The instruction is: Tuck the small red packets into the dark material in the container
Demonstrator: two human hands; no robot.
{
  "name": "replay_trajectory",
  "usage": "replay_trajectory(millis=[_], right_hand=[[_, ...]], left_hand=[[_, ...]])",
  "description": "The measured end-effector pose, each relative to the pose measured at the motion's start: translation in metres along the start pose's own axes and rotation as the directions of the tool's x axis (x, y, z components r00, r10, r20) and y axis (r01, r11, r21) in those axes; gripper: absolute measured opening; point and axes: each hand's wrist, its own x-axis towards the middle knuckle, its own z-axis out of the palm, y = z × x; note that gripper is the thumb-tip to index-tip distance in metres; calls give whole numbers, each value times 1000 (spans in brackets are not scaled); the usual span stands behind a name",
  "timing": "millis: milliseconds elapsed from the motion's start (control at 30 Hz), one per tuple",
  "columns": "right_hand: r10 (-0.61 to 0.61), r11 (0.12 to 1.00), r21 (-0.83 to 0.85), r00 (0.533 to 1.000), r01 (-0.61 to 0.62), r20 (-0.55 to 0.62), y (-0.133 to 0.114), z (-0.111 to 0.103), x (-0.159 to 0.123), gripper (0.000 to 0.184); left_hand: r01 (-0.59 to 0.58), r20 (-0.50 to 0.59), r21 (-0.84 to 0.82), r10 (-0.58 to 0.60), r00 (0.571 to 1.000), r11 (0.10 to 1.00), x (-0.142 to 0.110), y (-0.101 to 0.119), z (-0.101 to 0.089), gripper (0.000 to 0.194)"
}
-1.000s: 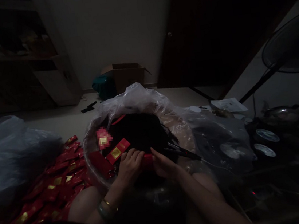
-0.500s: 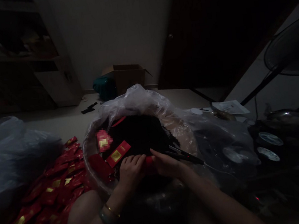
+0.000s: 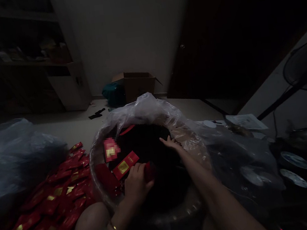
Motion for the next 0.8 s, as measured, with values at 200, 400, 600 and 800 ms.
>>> replay_trajectory(millis=[200,400,600,800], right_hand=[[14,988,-156,1000,-14,0,-44,24,38,81],[-225,931,-281,973,232,58,-93,35,54,71],[-446,780,-374,865,501,230,-138,66,41,85],[-673,532,-434,674,727,304,-167,101,11,75]], left_hand=[[42,156,67,-53,986,997,-1,6,-5,59],[4,275,171,-52,960,985,2,12,-8,46],[-70,289,163,21,957,984,3,10,-7,21],[-194,20,216,194,981,957,-1,3,1,19]])
